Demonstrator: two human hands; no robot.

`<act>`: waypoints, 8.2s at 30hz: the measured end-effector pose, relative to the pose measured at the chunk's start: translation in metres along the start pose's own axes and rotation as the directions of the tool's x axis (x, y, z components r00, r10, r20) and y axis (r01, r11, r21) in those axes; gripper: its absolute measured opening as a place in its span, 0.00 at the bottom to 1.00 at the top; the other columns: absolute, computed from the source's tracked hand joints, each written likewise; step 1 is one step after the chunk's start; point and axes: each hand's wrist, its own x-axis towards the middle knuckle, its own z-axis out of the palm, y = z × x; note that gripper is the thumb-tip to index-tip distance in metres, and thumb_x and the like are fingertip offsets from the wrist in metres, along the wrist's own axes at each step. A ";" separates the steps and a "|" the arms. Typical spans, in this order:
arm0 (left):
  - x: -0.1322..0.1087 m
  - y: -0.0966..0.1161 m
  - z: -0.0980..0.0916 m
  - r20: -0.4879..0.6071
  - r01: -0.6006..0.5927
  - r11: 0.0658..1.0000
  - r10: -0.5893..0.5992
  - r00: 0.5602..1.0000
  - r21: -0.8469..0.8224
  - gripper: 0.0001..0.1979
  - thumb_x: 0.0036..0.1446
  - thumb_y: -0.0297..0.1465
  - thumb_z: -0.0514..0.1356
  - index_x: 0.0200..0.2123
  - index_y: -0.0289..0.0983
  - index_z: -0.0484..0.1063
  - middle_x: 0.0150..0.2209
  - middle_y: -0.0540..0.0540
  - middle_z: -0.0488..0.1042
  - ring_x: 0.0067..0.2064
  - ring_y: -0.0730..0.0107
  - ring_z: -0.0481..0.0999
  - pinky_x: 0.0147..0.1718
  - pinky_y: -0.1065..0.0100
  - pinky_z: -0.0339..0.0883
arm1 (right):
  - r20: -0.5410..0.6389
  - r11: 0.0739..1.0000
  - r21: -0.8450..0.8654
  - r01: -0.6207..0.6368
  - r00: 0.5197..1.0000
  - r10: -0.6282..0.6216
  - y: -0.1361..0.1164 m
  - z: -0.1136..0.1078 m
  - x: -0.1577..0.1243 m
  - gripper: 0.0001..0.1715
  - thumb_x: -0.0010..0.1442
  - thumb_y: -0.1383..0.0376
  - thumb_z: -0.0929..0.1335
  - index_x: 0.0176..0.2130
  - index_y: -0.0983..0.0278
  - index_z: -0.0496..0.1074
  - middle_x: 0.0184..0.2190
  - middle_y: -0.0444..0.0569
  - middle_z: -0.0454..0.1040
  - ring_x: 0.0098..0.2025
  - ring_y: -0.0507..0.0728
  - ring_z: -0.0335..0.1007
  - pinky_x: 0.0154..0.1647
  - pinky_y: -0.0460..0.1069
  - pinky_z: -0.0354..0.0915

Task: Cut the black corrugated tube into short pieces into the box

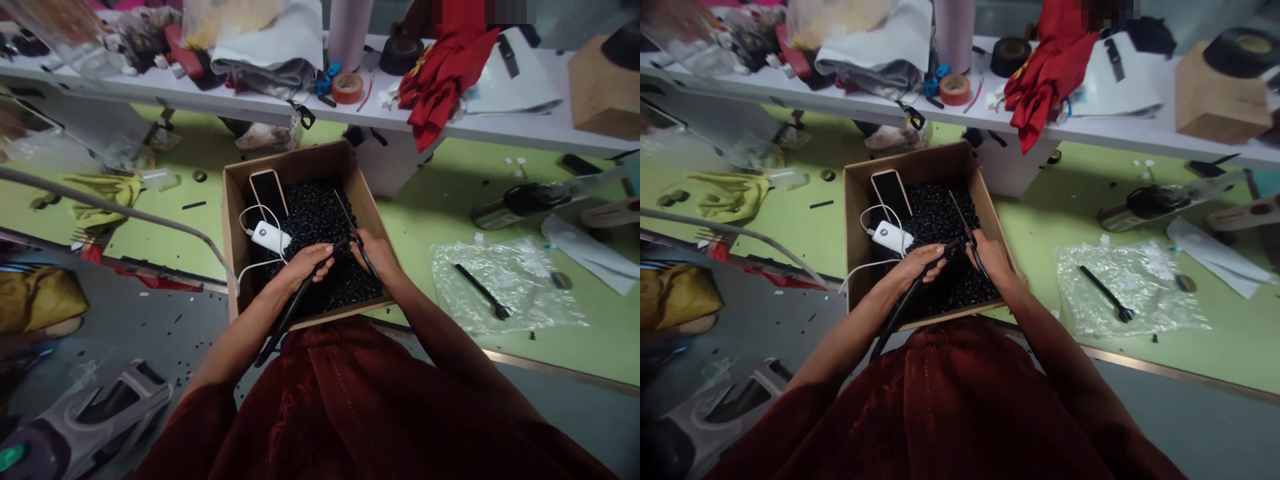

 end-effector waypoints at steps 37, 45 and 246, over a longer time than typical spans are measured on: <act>-0.043 -0.003 0.035 -0.408 -0.390 0.920 0.372 0.834 0.041 0.19 0.52 0.37 0.63 0.45 0.34 0.70 0.25 0.53 0.66 0.20 0.84 0.58 0.17 0.76 0.48 | 0.015 0.679 0.688 0.256 0.930 -0.366 0.002 -0.009 -0.041 0.30 0.57 0.55 0.67 0.56 0.61 0.57 0.45 0.53 0.70 0.43 0.58 0.70 0.46 0.55 0.67; -0.049 0.000 0.031 -0.416 -0.347 0.914 0.404 0.815 0.208 0.17 0.53 0.34 0.61 0.46 0.34 0.72 0.27 0.52 0.67 0.22 0.82 0.59 0.18 0.75 0.49 | 0.073 0.742 0.623 0.249 0.925 -0.372 -0.008 -0.013 -0.057 0.29 0.57 0.54 0.65 0.55 0.62 0.59 0.45 0.55 0.72 0.43 0.59 0.71 0.43 0.55 0.67; -0.044 -0.006 0.007 -0.392 -0.313 0.911 0.400 0.828 0.268 0.13 0.57 0.39 0.59 0.29 0.33 0.70 0.26 0.51 0.66 0.21 0.83 0.59 0.19 0.74 0.52 | 0.069 0.801 0.480 0.358 0.895 -0.441 -0.002 -0.021 -0.024 0.24 0.60 0.54 0.64 0.53 0.60 0.64 0.38 0.50 0.76 0.38 0.59 0.73 0.39 0.53 0.65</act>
